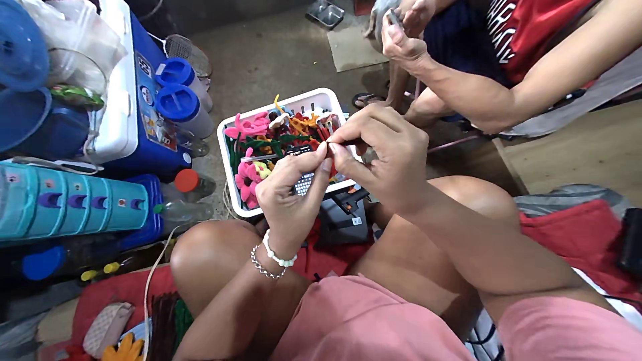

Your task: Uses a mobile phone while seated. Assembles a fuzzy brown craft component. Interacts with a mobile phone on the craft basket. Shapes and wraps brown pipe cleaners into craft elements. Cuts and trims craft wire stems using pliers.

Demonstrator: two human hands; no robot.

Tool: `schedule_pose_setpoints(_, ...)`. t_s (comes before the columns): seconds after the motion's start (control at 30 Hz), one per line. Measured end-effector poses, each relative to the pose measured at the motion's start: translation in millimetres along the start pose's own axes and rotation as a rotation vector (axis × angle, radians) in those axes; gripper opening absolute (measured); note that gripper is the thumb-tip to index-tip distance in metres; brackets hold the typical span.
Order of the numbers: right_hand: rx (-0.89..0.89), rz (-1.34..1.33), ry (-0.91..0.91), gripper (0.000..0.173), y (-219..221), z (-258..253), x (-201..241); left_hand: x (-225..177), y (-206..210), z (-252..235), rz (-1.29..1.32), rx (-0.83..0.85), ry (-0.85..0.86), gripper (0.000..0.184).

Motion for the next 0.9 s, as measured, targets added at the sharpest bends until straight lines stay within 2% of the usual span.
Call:
schedule_pose_setpoints(0.27,-0.001,-0.167,0.166,0.015,7.3,7.5,2.5,-2.1,-9.8,-2.2,-0.108,-0.113,0.153,0.016)
schedule_pose_setpoints(0.5,-0.011,-0.263,0.2,0.012,9.5,8.4,-0.4,-1.2,-17.2,-4.4,-0.126,-0.185,0.121,0.016)
schedule_pose_setpoints(0.6,-0.024,-0.25,0.182,0.011,9.8,9.6,0.2,0.4,-16.6,-3.0,-0.136,-0.202,0.107,0.016)
schedule_pose_setpoints(0.73,-0.031,-0.158,0.064,0.013,9.6,12.7,9.9,0.1,-18.0,-2.1,-0.143,-0.223,0.088,0.016)
schedule_pose_setpoints(0.9,-0.061,-0.142,0.02,0.012,8.2,12.8,16.6,-3.7,-17.6,-0.3,-0.122,-0.234,0.149,0.016)
Point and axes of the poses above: each hand's wrist, its own z-axis away from the middle knuckle, its own y-axis out of the palm, x = y × z, the point moved 9 cm from there along -z, towards the middle knuckle, and after that the axes turned 14 degrees about -x, right-handed, at the moved point
